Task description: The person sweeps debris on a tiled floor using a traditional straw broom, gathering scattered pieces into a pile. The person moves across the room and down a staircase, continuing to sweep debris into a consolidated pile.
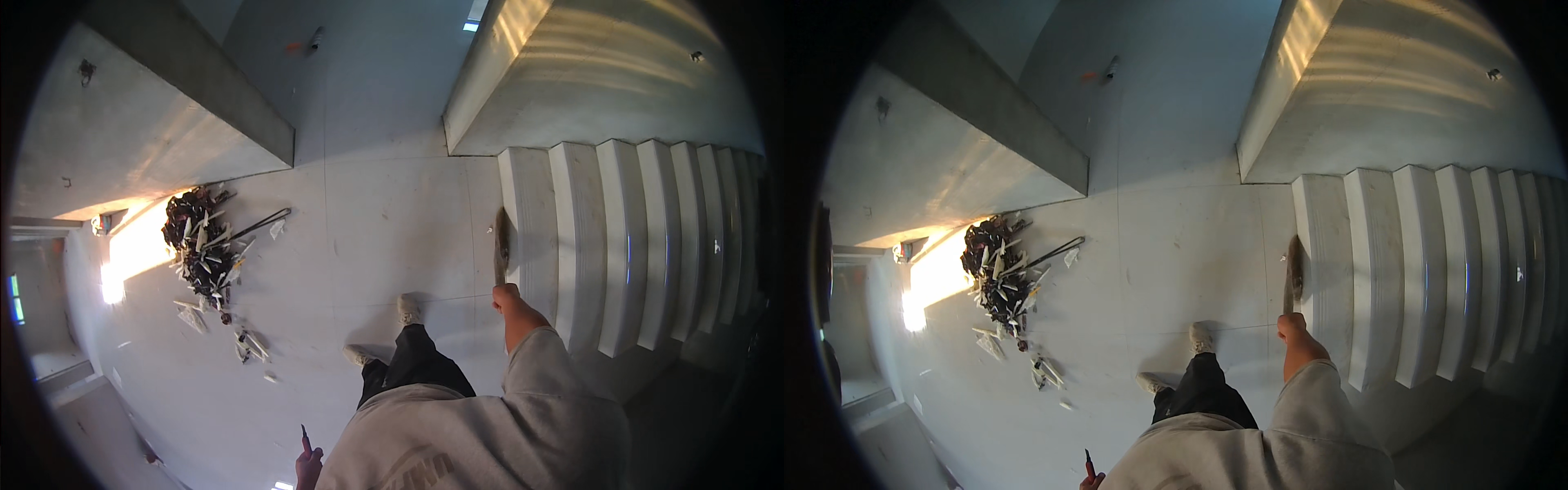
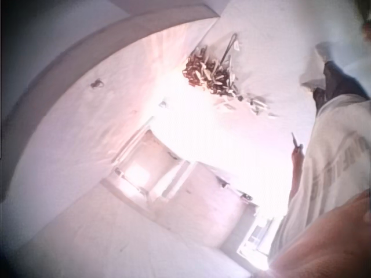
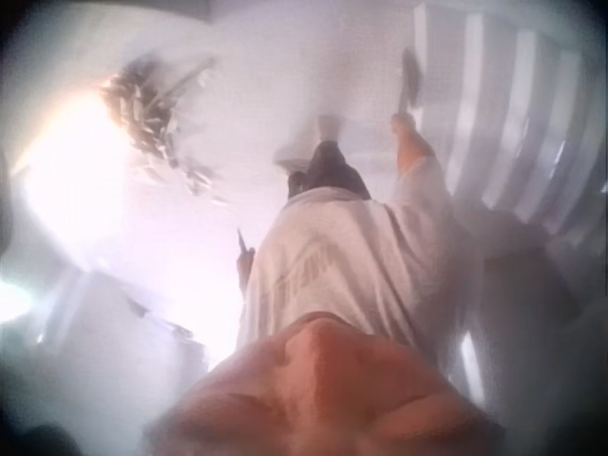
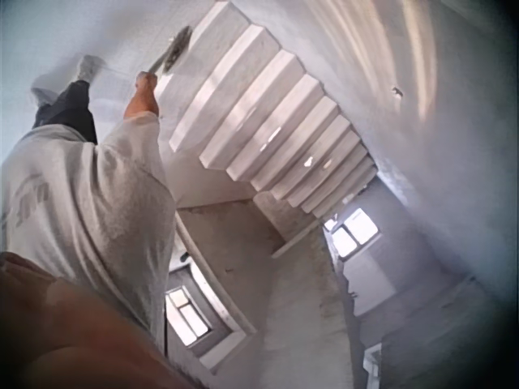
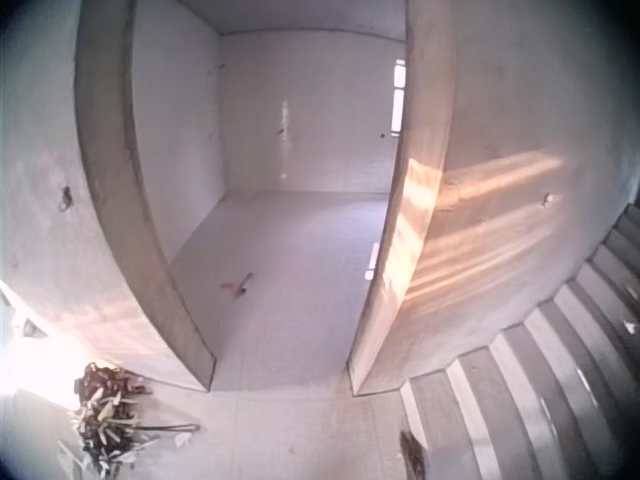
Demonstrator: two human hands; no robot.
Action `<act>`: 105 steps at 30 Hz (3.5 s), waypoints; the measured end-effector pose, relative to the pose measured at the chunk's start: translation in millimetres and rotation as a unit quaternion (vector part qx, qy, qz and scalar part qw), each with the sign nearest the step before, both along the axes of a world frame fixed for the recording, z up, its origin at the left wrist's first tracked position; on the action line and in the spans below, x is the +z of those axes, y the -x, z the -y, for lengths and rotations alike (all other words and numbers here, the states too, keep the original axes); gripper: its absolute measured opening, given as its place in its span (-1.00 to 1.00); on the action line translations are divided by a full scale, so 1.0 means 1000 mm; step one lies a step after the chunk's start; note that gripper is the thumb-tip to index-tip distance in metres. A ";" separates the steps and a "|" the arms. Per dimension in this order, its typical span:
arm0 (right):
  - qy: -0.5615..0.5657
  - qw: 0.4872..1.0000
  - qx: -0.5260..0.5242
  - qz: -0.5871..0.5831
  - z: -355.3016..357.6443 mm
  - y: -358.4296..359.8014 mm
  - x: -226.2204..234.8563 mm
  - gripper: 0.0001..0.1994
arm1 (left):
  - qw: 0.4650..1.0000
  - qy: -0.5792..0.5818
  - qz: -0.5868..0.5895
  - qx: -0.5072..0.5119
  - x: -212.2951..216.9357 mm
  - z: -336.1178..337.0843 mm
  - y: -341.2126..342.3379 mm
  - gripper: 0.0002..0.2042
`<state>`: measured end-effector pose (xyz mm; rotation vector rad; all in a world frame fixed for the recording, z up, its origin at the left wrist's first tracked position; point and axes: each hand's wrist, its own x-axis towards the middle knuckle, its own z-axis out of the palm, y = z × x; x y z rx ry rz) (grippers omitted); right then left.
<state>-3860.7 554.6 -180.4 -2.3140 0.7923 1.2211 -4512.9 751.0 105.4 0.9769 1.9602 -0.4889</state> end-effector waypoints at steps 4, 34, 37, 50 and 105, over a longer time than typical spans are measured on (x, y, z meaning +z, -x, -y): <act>-0.150 0.988 0.027 -0.017 -0.023 -0.006 -0.015 -0.91 | 0.999 0.020 -0.016 -0.033 -0.004 0.019 0.003 -0.65; -0.195 0.940 0.161 -0.228 -0.358 0.272 0.072 -0.89 | 0.996 -0.025 0.064 0.055 -0.019 -0.022 0.063 -0.51; -0.232 0.919 0.202 -0.246 -0.417 0.312 0.079 -0.92 | 0.990 -0.065 0.067 0.105 -0.024 -0.013 0.118 -0.51; -0.095 0.589 0.695 -0.403 -0.457 0.661 0.112 -0.86 | 0.836 -0.054 0.027 0.546 -0.047 0.109 0.256 -0.66; -0.074 0.851 0.519 -0.035 -1.008 1.166 0.040 -0.74 | 0.742 -0.196 -0.046 0.640 0.000 -0.194 0.898 -0.60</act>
